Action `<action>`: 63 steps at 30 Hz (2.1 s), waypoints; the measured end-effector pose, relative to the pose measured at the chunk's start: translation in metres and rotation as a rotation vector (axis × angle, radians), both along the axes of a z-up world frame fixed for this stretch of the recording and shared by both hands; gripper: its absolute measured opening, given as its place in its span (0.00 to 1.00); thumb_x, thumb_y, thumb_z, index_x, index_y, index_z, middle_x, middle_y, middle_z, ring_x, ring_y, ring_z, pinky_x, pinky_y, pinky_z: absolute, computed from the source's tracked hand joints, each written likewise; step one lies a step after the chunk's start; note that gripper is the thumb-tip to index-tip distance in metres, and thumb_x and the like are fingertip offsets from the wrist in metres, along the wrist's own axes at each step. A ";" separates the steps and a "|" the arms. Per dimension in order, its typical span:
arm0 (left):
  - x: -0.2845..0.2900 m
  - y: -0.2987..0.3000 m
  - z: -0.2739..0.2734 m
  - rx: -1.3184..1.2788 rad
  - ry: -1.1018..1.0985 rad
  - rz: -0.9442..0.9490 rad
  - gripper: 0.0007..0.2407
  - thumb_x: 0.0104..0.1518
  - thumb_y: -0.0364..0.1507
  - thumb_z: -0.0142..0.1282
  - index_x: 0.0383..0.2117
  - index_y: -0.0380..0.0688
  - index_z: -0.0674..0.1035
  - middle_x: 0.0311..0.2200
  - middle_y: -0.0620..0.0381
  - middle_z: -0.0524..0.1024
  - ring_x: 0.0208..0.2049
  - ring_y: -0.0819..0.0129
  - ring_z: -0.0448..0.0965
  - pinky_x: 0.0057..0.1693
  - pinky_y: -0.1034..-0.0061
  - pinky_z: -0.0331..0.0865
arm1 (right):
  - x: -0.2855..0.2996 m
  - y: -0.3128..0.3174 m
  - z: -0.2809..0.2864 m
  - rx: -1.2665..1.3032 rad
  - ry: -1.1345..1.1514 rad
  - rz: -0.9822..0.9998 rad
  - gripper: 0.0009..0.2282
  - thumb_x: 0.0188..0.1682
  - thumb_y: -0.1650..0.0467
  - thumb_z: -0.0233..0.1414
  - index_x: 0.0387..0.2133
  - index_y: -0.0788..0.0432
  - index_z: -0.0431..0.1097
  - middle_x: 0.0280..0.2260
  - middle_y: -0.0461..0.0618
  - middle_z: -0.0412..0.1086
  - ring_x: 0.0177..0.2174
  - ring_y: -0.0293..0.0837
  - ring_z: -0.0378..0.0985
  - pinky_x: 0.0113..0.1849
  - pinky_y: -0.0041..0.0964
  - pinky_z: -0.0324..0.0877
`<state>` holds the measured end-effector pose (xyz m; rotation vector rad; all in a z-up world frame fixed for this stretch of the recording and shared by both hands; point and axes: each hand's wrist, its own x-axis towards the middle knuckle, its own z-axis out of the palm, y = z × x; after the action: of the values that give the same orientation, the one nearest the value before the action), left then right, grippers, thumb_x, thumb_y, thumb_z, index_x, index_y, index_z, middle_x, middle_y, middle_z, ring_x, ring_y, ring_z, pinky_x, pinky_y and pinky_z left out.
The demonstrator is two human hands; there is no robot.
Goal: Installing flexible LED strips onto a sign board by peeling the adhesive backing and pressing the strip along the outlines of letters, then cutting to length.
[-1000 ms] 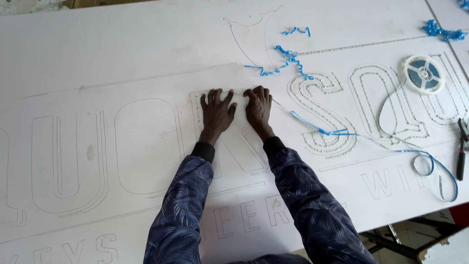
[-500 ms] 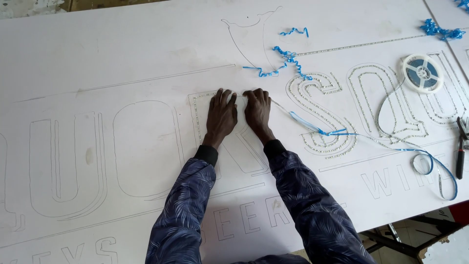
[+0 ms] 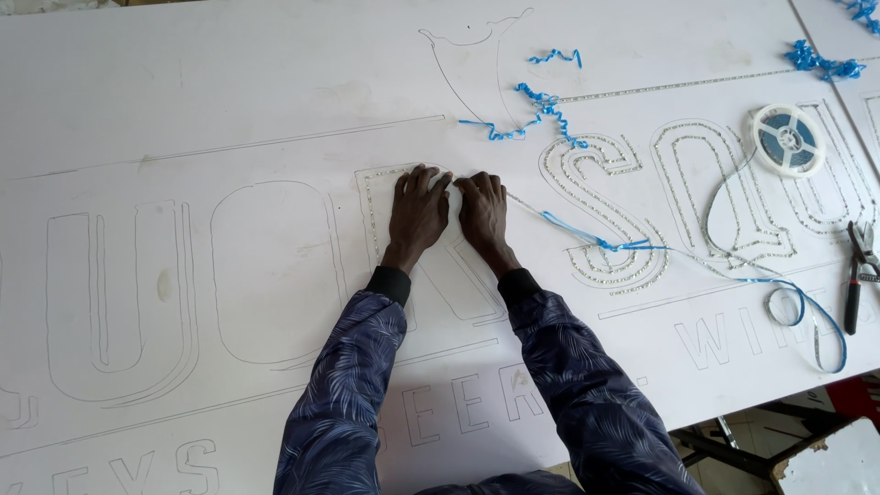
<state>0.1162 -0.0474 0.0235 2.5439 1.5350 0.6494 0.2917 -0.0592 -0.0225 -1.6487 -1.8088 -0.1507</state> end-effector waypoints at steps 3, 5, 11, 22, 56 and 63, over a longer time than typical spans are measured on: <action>0.001 0.002 -0.004 0.003 -0.017 0.006 0.17 0.79 0.38 0.44 0.68 0.59 0.80 0.64 0.58 0.75 0.75 0.55 0.69 0.79 0.49 0.57 | -0.001 0.000 -0.001 0.011 0.001 0.010 0.12 0.55 0.76 0.58 0.44 0.42 0.79 0.38 0.39 0.68 0.46 0.46 0.74 0.45 0.44 0.69; -0.001 -0.001 -0.002 -0.006 -0.015 0.004 0.17 0.79 0.37 0.44 0.68 0.59 0.80 0.64 0.58 0.75 0.75 0.56 0.69 0.79 0.50 0.57 | -0.003 -0.001 -0.001 0.018 -0.005 0.010 0.11 0.55 0.75 0.59 0.44 0.43 0.79 0.38 0.39 0.68 0.46 0.46 0.75 0.44 0.44 0.69; -0.001 0.003 -0.007 -0.050 -0.040 0.021 0.19 0.78 0.39 0.43 0.71 0.54 0.76 0.66 0.58 0.74 0.75 0.58 0.69 0.81 0.53 0.56 | -0.005 -0.002 0.004 0.062 0.009 0.010 0.10 0.57 0.75 0.58 0.44 0.44 0.79 0.38 0.40 0.67 0.46 0.46 0.75 0.44 0.43 0.70; 0.000 0.000 0.004 -0.085 -0.076 0.019 0.20 0.78 0.38 0.45 0.72 0.49 0.76 0.67 0.57 0.74 0.76 0.57 0.68 0.81 0.53 0.55 | -0.004 -0.004 0.011 0.075 0.001 -0.018 0.11 0.58 0.78 0.57 0.44 0.45 0.79 0.39 0.42 0.66 0.47 0.49 0.75 0.44 0.44 0.70; 0.000 0.007 -0.019 0.058 -0.069 -0.005 0.15 0.76 0.37 0.50 0.63 0.61 0.85 0.62 0.60 0.76 0.73 0.54 0.71 0.77 0.49 0.60 | -0.013 -0.013 0.004 0.094 -0.202 -0.038 0.05 0.60 0.66 0.61 0.45 0.46 0.83 0.35 0.41 0.67 0.38 0.45 0.73 0.39 0.41 0.70; -0.004 0.006 -0.017 0.057 -0.011 -0.047 0.16 0.73 0.35 0.55 0.64 0.67 0.82 0.63 0.59 0.76 0.73 0.49 0.71 0.77 0.45 0.60 | -0.007 -0.005 0.005 -0.099 -0.353 0.055 0.08 0.63 0.64 0.57 0.49 0.48 0.82 0.34 0.42 0.67 0.40 0.48 0.73 0.39 0.45 0.67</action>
<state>0.1125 -0.0410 0.0065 2.6044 1.4691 0.7101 0.2847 -0.0646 -0.0180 -1.7216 -2.1514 -0.3512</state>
